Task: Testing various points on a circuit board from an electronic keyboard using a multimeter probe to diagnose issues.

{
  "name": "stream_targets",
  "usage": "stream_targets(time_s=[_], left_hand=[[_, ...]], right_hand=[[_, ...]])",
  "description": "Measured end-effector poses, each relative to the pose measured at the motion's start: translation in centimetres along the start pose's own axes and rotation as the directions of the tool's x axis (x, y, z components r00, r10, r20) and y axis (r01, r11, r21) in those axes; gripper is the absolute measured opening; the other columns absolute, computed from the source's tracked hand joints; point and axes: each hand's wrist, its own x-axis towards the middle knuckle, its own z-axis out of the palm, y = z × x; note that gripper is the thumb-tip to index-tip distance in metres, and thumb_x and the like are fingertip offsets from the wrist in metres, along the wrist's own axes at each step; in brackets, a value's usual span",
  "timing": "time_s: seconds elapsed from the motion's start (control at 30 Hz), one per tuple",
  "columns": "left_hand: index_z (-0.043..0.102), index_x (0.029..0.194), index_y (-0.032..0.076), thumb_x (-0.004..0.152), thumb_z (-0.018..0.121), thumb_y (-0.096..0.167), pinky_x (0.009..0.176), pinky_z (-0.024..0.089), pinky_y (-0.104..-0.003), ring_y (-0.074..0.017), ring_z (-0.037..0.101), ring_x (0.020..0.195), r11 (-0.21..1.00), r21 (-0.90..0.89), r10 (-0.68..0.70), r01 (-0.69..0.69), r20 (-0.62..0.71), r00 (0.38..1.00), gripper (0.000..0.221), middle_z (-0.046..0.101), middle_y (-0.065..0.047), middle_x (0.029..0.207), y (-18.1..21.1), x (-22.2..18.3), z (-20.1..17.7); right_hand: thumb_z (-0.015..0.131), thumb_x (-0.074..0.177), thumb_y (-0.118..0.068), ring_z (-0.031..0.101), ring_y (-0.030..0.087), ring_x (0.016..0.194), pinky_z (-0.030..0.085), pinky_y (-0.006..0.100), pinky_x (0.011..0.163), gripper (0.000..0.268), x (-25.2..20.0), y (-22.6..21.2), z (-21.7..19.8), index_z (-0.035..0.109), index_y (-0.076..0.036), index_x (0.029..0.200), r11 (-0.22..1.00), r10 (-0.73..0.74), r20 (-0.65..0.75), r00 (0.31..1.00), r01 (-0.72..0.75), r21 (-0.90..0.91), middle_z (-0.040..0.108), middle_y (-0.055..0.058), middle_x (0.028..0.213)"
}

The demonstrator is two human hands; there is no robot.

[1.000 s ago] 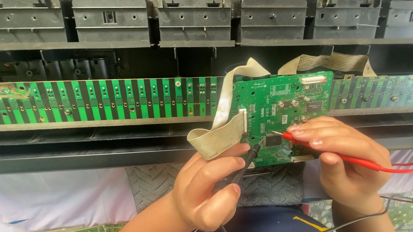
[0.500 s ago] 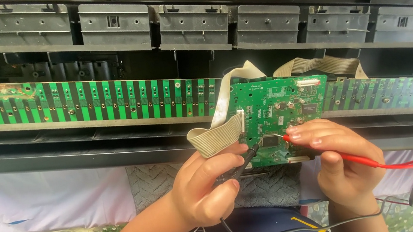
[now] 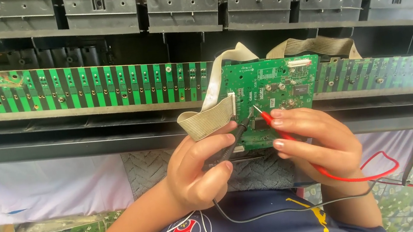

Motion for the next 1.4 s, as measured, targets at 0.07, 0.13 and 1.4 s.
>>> stream_targets(time_s=[0.07, 0.13, 1.4], left_hand=[[0.052, 0.108, 0.017, 0.104, 0.046, 0.002, 0.064, 0.064, -0.048, -0.0407, 0.079, 0.088, 1.000, 0.006, -0.003, 0.003, -0.002, 1.000, 0.017, 0.070, -0.018, 0.103, 0.0, -0.1, 0.0], [0.052, 0.109, 0.017, 0.104, 0.046, 0.003, 0.064, 0.064, -0.048, -0.0404, 0.079, 0.089, 1.000, 0.012, 0.001, -0.001, -0.004, 1.000, 0.017, 0.070, -0.018, 0.104, 0.0, 0.1, -0.1], [0.044, 0.107, 0.016, 0.107, 0.047, 0.018, 0.099, 0.049, -0.055, -0.0252, 0.076, 0.086, 0.996, 0.068, -0.062, 0.065, -0.042, 0.997, 0.004, 0.071, -0.006, 0.098, 0.3, -0.8, -1.3]], right_hand=[[0.077, 0.084, -0.002, 0.078, 0.045, 0.088, 0.064, 0.053, 0.076, 0.002, 0.5, -0.3, 0.1, 0.076, -0.002, 0.086, 1.000, 0.000, 0.005, 1.000, 0.000, -0.003, 0.077, 0.026, 0.095], [0.077, 0.084, -0.002, 0.079, 0.043, 0.086, 0.064, 0.053, 0.075, 0.002, 0.6, -0.3, 0.0, 0.076, -0.001, 0.086, 1.000, -0.006, 0.007, 1.000, 0.006, -0.009, 0.077, 0.024, 0.094], [0.070, 0.088, -0.004, 0.074, 0.032, 0.113, 0.062, 0.042, 0.101, 0.016, -0.3, -1.9, -0.3, 0.071, -0.004, 0.104, 0.951, 0.305, 0.195, 0.932, -0.288, -0.111, 0.069, 0.017, 0.126]])
